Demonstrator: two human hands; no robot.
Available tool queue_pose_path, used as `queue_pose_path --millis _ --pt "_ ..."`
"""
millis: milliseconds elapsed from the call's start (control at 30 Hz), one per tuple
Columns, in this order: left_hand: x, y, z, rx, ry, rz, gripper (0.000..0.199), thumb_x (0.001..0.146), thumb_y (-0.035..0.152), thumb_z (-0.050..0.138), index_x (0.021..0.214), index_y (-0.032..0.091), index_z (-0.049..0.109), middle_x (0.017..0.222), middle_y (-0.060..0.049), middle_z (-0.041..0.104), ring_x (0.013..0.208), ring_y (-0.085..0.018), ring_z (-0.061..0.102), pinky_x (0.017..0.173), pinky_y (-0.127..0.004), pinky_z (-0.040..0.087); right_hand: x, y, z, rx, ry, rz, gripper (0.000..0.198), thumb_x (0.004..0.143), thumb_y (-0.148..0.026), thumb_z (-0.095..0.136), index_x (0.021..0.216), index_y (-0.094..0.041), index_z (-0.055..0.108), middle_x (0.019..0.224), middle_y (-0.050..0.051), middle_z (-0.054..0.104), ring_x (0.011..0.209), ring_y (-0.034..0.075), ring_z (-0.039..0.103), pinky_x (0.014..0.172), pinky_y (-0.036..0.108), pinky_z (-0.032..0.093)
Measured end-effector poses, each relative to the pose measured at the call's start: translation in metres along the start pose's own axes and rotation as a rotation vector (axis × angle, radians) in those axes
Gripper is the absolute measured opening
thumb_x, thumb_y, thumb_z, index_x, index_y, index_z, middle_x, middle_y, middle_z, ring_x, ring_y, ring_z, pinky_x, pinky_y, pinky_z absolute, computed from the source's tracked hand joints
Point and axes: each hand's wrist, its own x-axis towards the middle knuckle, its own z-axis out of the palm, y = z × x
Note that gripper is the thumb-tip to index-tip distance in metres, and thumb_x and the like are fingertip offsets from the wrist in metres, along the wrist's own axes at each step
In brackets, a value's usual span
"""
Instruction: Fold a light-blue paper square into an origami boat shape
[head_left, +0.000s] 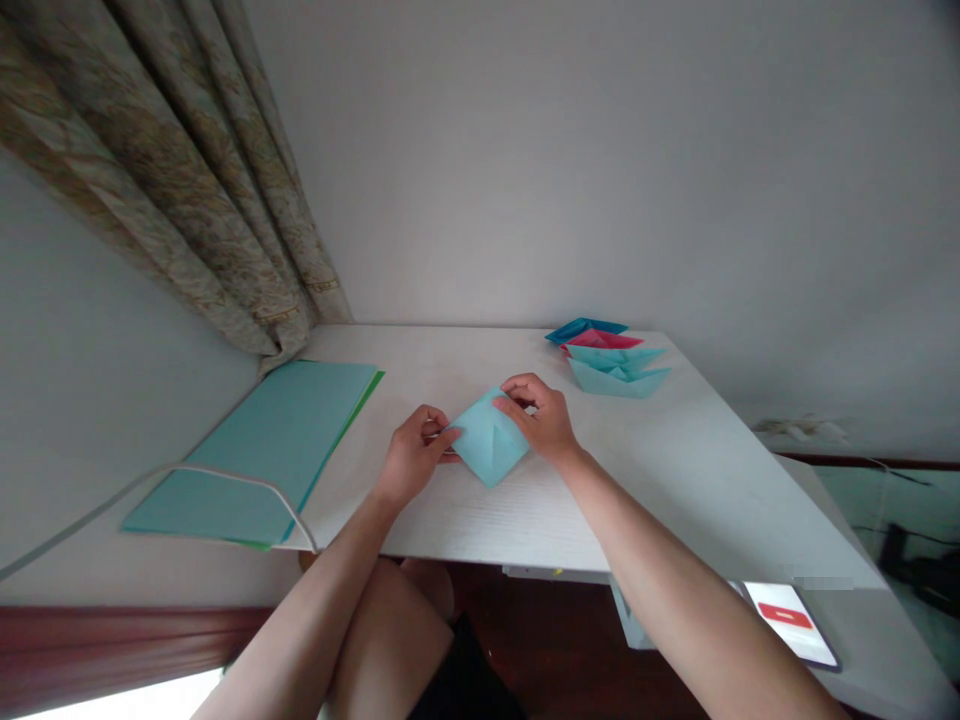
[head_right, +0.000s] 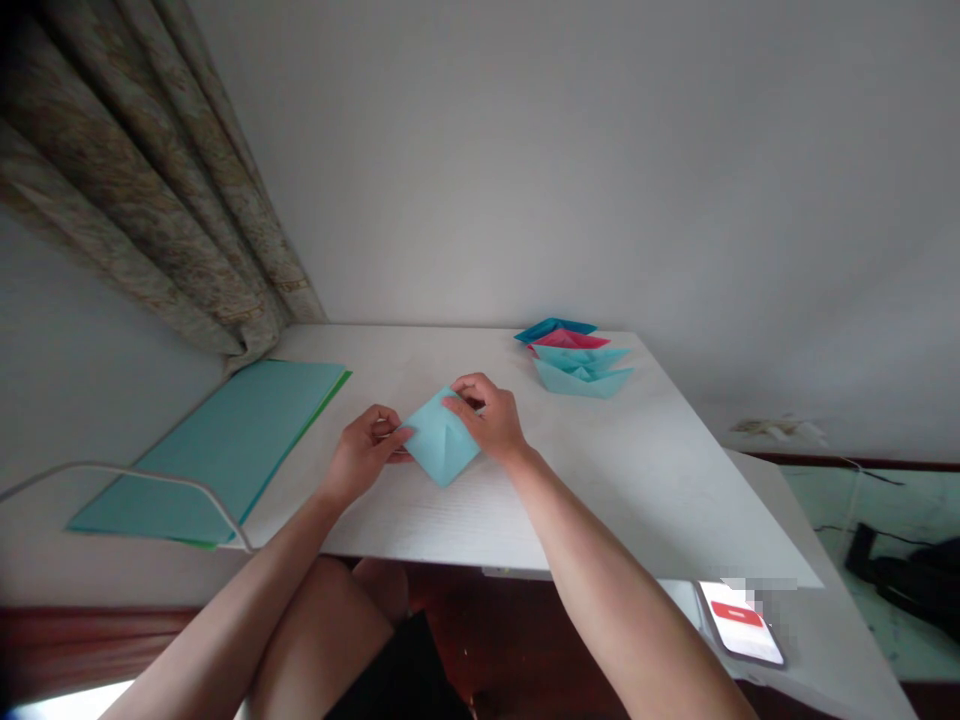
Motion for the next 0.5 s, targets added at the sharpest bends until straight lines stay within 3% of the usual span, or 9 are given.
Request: queue_pose_path --millis 133,267,500 --pt "-0.001 0.004 -0.001 -0.021 0.026 -0.019 0.043 0.063 0.047 0.078 0.076 0.019 0.048 0.063 0.006 0.059 0.059 -0.013 0.064 0.059 -0.033 0.062 0.000 -0.001 -0.001 -0.079 -0.070 -0.009 0.024 0.080 -0.042 0.065 0.075 -0.018 0.064 0.064 -0.001 0.063 0.058 0.012 0.054 0.057 0.023 0.041" --pt "-0.001 0.003 -0.003 -0.031 -0.040 -0.029 0.042 0.065 0.045 0.079 0.078 0.020 0.048 0.065 0.007 0.058 0.057 -0.012 0.063 0.059 -0.034 0.062 0.000 -0.003 -0.003 -0.129 -0.117 -0.025 0.032 0.083 -0.042 0.061 0.062 -0.018 0.061 0.055 -0.003 0.053 0.053 0.010 0.047 0.051 0.022 0.034" --pt "0.000 -0.003 -0.013 -0.007 -0.125 -0.038 0.039 0.069 0.046 0.076 0.082 0.021 0.050 0.075 0.002 0.066 0.071 -0.021 0.072 0.062 -0.032 0.061 0.004 0.000 -0.010 -0.100 -0.063 -0.037 0.028 0.081 -0.041 0.066 0.063 -0.018 0.065 0.058 -0.002 0.059 0.053 0.011 0.049 0.051 0.023 0.035"
